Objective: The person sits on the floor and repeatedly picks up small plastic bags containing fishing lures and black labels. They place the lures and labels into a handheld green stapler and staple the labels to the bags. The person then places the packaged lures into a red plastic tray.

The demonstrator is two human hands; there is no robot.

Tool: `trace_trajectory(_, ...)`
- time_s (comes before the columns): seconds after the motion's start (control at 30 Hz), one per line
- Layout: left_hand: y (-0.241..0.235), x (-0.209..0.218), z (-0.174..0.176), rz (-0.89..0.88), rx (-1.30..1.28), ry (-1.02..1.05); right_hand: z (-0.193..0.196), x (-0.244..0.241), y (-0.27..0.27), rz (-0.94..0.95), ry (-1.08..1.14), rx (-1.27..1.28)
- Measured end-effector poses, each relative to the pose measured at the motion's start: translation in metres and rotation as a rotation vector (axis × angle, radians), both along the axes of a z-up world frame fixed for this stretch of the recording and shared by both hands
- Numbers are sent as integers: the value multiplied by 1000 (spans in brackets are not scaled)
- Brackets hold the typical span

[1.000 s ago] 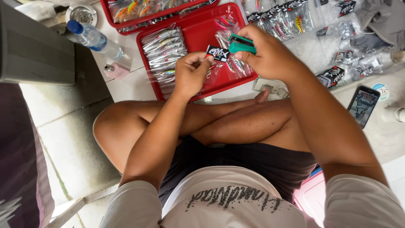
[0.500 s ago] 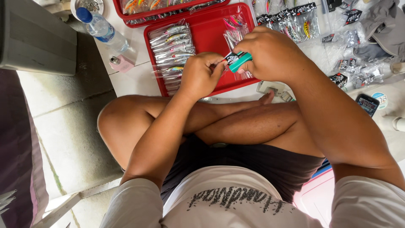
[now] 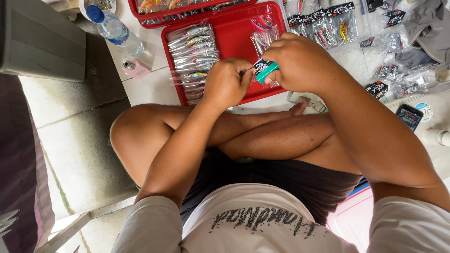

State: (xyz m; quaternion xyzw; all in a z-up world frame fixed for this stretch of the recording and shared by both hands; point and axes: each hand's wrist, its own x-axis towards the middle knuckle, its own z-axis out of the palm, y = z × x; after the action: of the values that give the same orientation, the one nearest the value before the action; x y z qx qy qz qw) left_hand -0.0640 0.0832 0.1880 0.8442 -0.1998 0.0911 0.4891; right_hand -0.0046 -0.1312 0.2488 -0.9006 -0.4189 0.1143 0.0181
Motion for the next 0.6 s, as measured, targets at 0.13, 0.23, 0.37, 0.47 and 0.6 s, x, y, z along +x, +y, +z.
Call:
trace_trajectory(0.13, 0, 0, -4, 5, 14, -1, 0, 0, -2, 2, -15, 46)
trace_trajectory(0.23, -1, -1, -8, 20, 45, 3, -1, -1, -2, -5, -18, 61)
trace_trajectory(0.37, -1, -1, -8, 25, 51, 13, 1, -1, 0, -20, 15, 33)
trace_trajectory(0.47, -1, -1, -7, 26, 59, 20, 3, -3, 3, -33, 30, 1)
trace_trajectory(0.6, -1, 0, -6, 25, 80, 49, 2, -4, 3, -41, 38, -7)
